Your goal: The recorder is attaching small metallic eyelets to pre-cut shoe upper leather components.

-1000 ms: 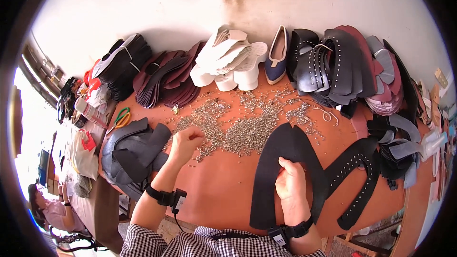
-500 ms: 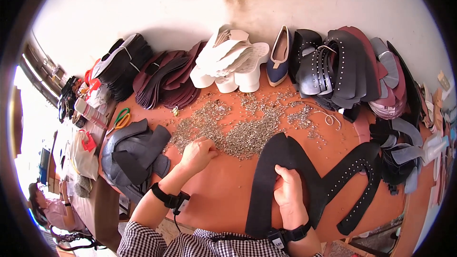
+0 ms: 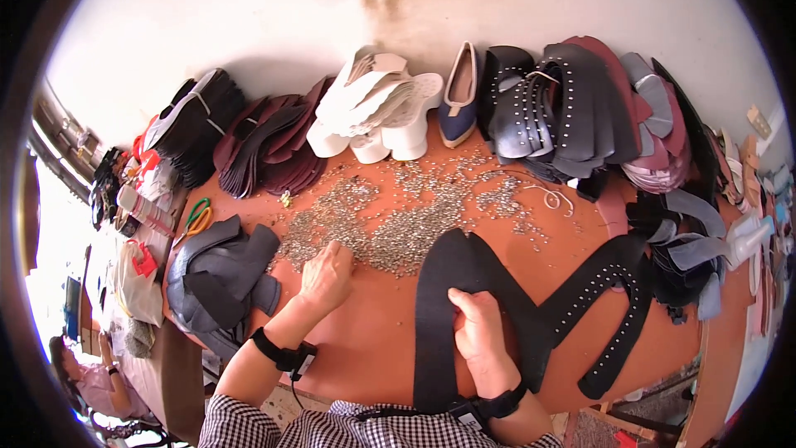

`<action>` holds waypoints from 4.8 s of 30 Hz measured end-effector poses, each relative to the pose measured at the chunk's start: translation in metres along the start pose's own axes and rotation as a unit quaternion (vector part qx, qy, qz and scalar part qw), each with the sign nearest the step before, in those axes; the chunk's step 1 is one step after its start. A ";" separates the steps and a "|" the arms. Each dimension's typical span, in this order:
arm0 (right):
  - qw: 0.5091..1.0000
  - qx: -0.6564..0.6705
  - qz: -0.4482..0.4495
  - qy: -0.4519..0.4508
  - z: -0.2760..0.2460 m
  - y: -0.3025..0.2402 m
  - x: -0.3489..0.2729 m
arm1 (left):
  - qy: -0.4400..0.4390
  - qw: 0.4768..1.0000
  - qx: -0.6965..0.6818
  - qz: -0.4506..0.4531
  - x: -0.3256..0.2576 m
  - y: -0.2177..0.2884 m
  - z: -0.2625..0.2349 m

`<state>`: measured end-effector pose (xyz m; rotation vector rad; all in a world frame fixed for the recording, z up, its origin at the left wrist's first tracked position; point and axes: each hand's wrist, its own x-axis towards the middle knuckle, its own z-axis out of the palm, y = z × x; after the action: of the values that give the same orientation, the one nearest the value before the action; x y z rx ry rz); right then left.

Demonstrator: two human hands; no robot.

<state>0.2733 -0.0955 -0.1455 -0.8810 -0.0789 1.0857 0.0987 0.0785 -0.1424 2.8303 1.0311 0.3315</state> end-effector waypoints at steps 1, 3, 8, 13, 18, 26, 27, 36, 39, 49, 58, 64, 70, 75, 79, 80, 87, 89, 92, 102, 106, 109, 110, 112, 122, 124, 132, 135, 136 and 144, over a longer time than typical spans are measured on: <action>1.000 -0.001 -0.004 0.003 0.001 0.000 -0.001 | -0.010 1.000 0.002 -0.013 0.000 -0.001 0.000; 0.999 0.003 -0.019 -0.025 0.002 0.000 -0.002 | -0.019 1.000 0.003 -0.022 0.001 0.000 0.000; 0.997 -0.009 -0.039 -0.068 -0.004 0.000 -0.002 | -0.002 1.000 0.017 0.016 0.001 -0.001 0.001; 0.997 -0.024 -0.024 -0.066 -0.003 -0.001 -0.002 | 0.009 0.998 -0.015 -0.055 0.007 -0.006 0.002; 0.998 -0.028 -0.011 -0.050 0.001 0.001 -0.004 | 0.145 0.973 -0.152 -0.100 0.007 -0.033 -0.006; 0.999 -0.017 -0.007 -0.030 0.010 0.000 -0.006 | 0.080 0.791 -0.539 -0.278 0.007 -0.043 -0.033; 0.999 -0.018 -0.008 -0.028 0.009 0.001 -0.005 | 0.083 0.790 -0.541 -0.275 0.007 -0.042 -0.030; 0.999 -0.019 -0.040 -0.010 0.015 0.004 -0.010 | 0.116 0.749 -0.586 -0.287 0.003 -0.033 -0.025; 0.997 -0.053 -0.058 -0.026 0.027 0.007 -0.011 | 0.107 0.753 -0.580 -0.291 0.004 -0.031 -0.034; 0.995 -0.089 -0.042 -0.022 0.028 0.015 0.004 | 0.125 0.659 -0.681 -0.295 0.002 -0.039 -0.019; 0.998 -0.058 -0.029 0.026 0.010 0.018 0.014 | 0.126 0.615 -0.711 -0.316 0.001 -0.026 -0.005; 0.999 -0.034 -0.004 0.003 0.013 0.012 0.012 | 0.176 0.643 -0.683 -0.299 0.003 -0.025 -0.004; 0.999 -0.037 0.004 -0.002 0.005 0.019 0.017 | 0.150 0.592 -0.725 -0.319 -0.002 -0.028 -0.007; 0.999 -0.039 0.004 0.002 0.013 0.015 0.012 | 0.154 0.655 -0.687 -0.274 -0.004 -0.026 -0.003; 0.999 -0.033 -0.006 0.013 0.017 0.015 0.010 | 0.169 0.665 -0.681 -0.255 -0.005 -0.024 0.001; 0.999 -0.034 -0.006 0.015 0.017 0.015 0.010 | 0.173 0.694 -0.647 -0.264 -0.005 -0.024 0.002; 0.992 -0.111 -0.057 0.026 0.030 0.018 0.001 | 0.192 0.754 -0.566 -0.272 -0.004 -0.023 0.001; 0.991 -0.120 -0.056 0.022 0.035 0.019 -0.001 | 0.186 0.724 -0.604 -0.276 -0.005 -0.028 0.005; 0.992 -0.109 -0.062 0.022 0.032 0.023 0.002 | 0.170 0.671 -0.657 -0.300 -0.004 -0.026 -0.002; 0.991 -0.117 -0.050 0.034 0.039 0.022 0.000 | 0.114 0.521 -0.804 -0.264 -0.006 -0.032 -0.002; 0.991 -0.120 -0.045 0.028 0.033 0.022 -0.001 | 0.092 0.484 -0.840 -0.228 -0.008 -0.034 0.000; 0.992 -0.119 -0.043 0.029 0.033 0.023 -0.001 | 0.070 0.427 -0.881 -0.194 -0.008 -0.034 0.000; 0.992 -0.119 -0.043 0.029 0.033 0.023 -0.001 | 0.062 0.412 -0.890 -0.186 -0.008 -0.034 0.001; 0.991 -0.122 -0.036 0.037 0.033 0.024 -0.001 | 0.055 0.396 -0.899 -0.180 -0.008 -0.036 0.003; 0.991 -0.124 -0.042 0.032 0.034 0.024 -0.001 | 0.061 0.373 -0.908 -0.183 -0.008 -0.035 0.003; 0.990 -0.127 -0.048 0.042 0.040 0.023 -0.003 | 0.075 0.396 -0.893 -0.199 -0.008 -0.033 0.001; 0.993 -0.108 -0.046 0.026 0.034 0.024 0.001 | 0.134 0.536 -0.810 -0.197 -0.006 -0.028 0.000; 0.993 -0.106 -0.042 0.025 0.031 0.025 0.001 | 0.151 0.578 -0.770 -0.224 -0.008 -0.032 0.003; 0.993 -0.109 -0.039 0.026 0.030 0.025 0.000 | 0.151 0.579 -0.769 -0.224 -0.008 -0.031 0.003; 0.991 -0.113 -0.065 0.023 0.033 0.024 -0.001 | 0.189 0.794 -0.541 -0.205 -0.006 -0.019 0.000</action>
<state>0.2399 -0.0726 -0.1389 -1.0896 -0.2218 0.9450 0.0823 0.0890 -0.1470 1.4944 0.9935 1.0505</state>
